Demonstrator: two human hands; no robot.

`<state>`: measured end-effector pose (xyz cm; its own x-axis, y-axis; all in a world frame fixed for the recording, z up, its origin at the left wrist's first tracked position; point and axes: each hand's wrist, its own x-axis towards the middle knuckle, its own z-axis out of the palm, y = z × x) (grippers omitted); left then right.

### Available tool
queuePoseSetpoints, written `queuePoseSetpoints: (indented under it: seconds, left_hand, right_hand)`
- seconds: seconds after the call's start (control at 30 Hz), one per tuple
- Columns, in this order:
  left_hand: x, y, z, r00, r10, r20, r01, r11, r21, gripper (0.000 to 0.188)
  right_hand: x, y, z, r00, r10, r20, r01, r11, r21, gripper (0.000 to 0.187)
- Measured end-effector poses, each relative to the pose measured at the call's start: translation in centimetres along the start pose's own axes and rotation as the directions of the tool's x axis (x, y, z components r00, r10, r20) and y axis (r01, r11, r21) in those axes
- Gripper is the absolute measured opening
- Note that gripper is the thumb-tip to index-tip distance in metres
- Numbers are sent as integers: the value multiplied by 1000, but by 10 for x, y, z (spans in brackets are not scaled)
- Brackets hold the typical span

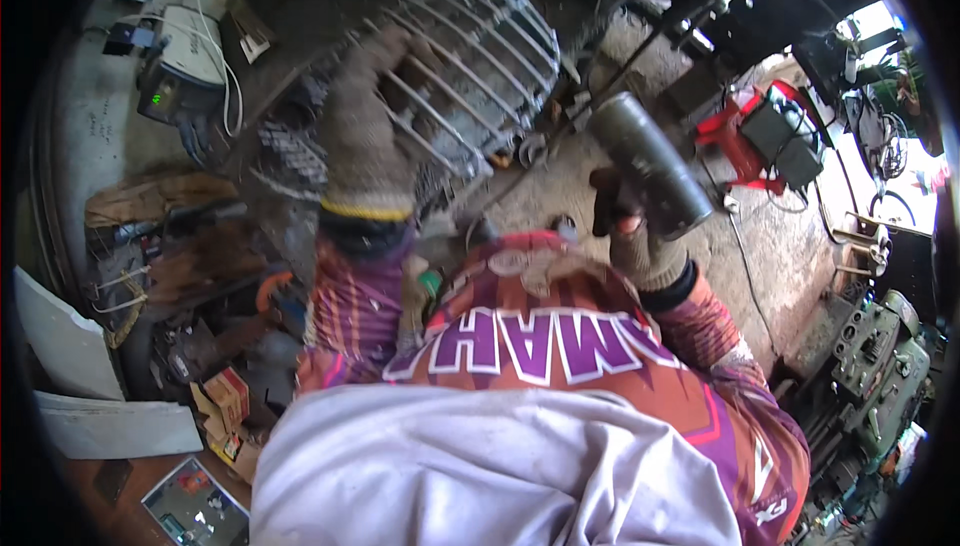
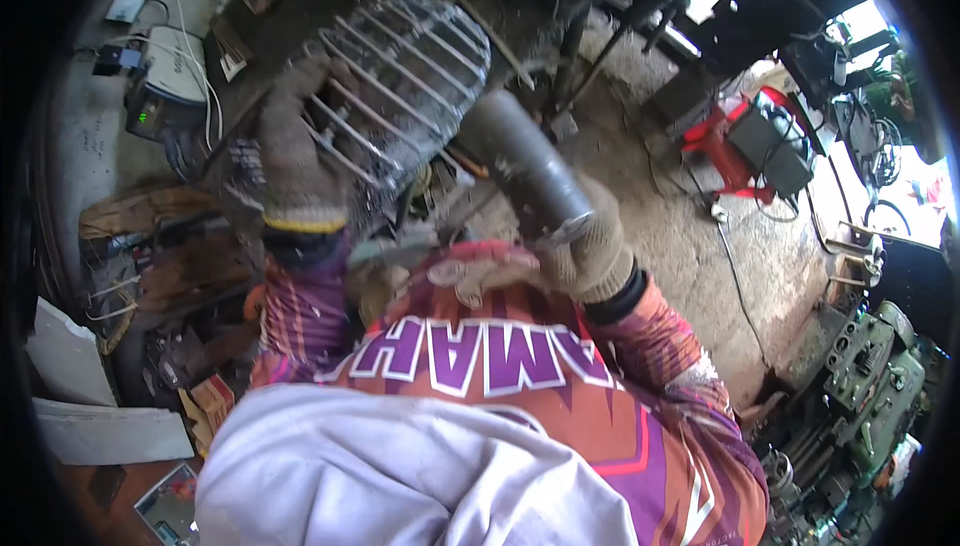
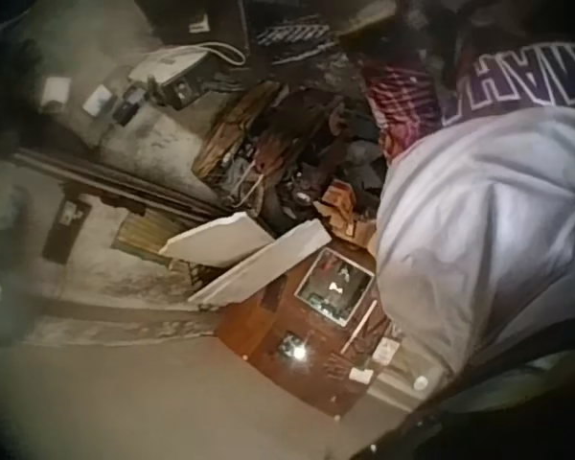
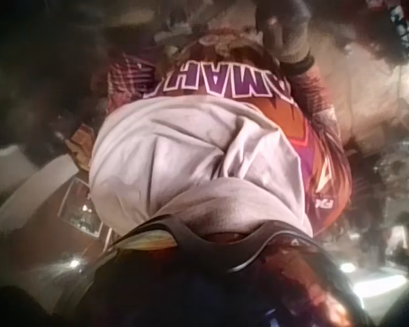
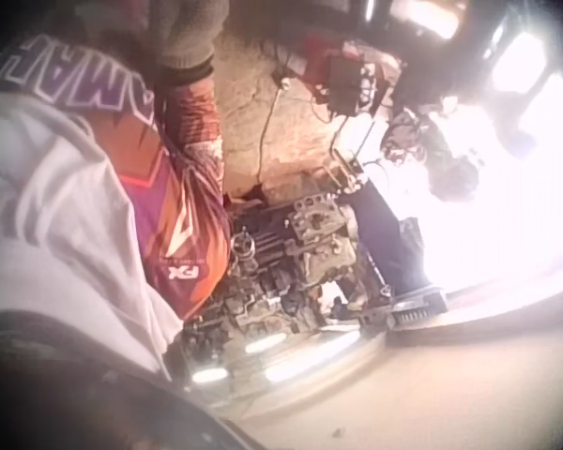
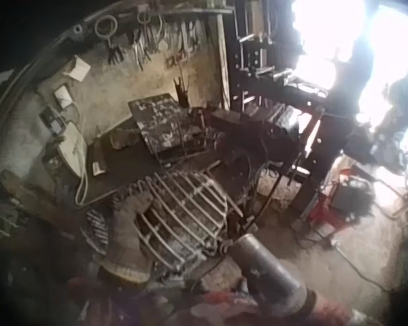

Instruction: The person uses a hammer to shape a metal grating on a workbench, then performs spot welding on the grating joints using a welding rod, holding a protective shield in front of their face.

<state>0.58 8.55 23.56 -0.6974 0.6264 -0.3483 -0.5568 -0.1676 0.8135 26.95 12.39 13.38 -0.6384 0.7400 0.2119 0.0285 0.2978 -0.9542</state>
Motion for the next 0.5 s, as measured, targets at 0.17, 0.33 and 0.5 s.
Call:
queuePoseSetpoints:
  seconds: [0.17, 0.33, 0.5]
  left_hand:
    - [8, -1, -3, 996, -28, 88, 36, 996, -84, 12]
    - [6, -4, 0, 993, -35, 117, 33, 999, 20, 12]
    - [5, -4, 0, 993, -36, 113, 36, 999, 1, 13]
  right_hand:
    - [0, 4, 7, 1000, 28, -13, -28, 999, -16, 35]
    - [0, 7, 15, 998, -50, 23, 52, 996, -77, 39]
    - [13, 10, 20, 989, -133, 60, 138, 988, -76, 42]
